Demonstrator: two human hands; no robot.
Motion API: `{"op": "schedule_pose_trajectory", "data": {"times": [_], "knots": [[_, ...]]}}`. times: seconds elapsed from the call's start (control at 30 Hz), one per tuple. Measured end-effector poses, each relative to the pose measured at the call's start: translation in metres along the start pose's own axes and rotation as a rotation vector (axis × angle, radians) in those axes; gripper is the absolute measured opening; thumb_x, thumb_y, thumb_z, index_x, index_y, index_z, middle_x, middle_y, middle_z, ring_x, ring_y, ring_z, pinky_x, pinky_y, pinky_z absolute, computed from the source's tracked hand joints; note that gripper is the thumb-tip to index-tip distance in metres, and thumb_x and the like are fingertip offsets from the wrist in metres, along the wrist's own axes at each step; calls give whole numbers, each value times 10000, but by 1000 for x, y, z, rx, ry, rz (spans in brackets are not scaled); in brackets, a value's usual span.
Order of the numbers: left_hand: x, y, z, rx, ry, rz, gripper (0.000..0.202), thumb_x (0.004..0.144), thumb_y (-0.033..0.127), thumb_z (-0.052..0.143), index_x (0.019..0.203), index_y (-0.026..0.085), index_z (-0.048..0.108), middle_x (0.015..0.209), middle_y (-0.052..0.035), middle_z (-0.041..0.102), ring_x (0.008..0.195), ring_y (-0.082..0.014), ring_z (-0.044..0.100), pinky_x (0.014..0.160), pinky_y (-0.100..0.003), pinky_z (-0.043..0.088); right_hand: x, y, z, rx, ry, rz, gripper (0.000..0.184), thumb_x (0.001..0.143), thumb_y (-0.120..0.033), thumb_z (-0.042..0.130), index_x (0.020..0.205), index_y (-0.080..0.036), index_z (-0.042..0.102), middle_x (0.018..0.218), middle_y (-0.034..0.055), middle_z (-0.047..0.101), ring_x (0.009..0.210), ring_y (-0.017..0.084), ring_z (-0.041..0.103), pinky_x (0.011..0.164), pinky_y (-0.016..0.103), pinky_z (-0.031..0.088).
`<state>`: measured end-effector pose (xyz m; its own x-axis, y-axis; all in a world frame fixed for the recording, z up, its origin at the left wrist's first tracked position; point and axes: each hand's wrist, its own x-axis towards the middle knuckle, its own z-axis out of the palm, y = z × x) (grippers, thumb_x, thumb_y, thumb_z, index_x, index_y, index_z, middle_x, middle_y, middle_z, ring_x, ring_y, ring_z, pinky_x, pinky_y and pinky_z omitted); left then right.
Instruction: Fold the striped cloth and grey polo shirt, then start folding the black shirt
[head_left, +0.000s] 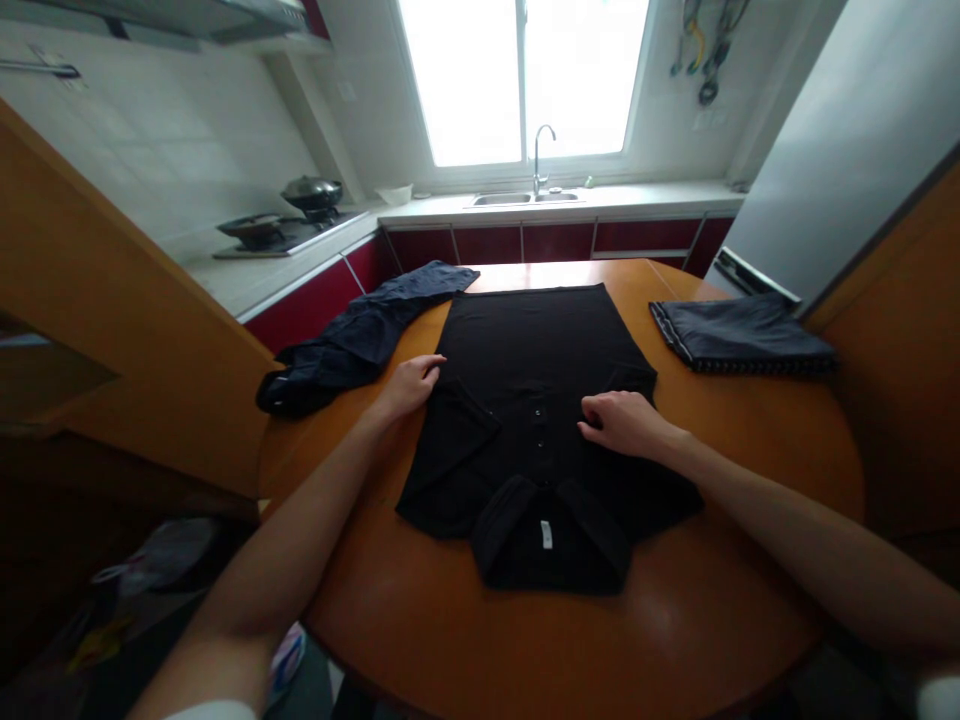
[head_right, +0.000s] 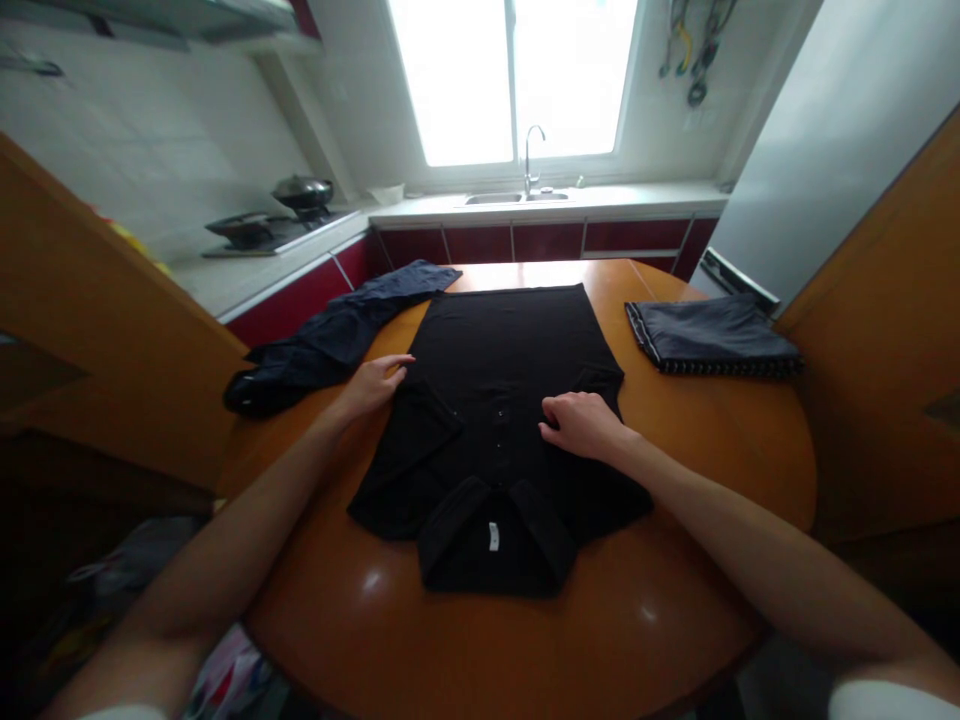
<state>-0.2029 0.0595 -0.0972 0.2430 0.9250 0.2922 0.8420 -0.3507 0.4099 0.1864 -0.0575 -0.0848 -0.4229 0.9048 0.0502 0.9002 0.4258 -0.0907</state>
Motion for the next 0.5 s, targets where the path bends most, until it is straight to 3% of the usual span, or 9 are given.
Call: {"op": "schedule_pose_trajectory", "data": {"times": [0.3,0.43,0.5], "knots": [[2,-4,2,-2,-16,14,419,893,292,482,1225,150,695,1293,-87,692,1224,-246,636,1123,-345,448,-1,0,-1,-96,-9,-30,176,889,-298,546,776,-222,657,835,47,741,753,203,692,636,272,361],[2,-5,2,-5,-12,17,411,891,296,487,1217,161,696,1287,-82,695,1216,-246,640,1124,-356,448,0,4,-1,-37,-14,-27,294,953,-439,519,821,-231,679,840,52,732,780,216,686,691,288,422],[2,-5,2,-7,-14,15,410,888,301,489,1212,162,698,1288,-82,694,1215,-246,640,1121,-351,448,3,10,2,5,83,27,405,1008,-498,415,946,-220,703,945,82,737,896,235,684,796,313,462]]}}
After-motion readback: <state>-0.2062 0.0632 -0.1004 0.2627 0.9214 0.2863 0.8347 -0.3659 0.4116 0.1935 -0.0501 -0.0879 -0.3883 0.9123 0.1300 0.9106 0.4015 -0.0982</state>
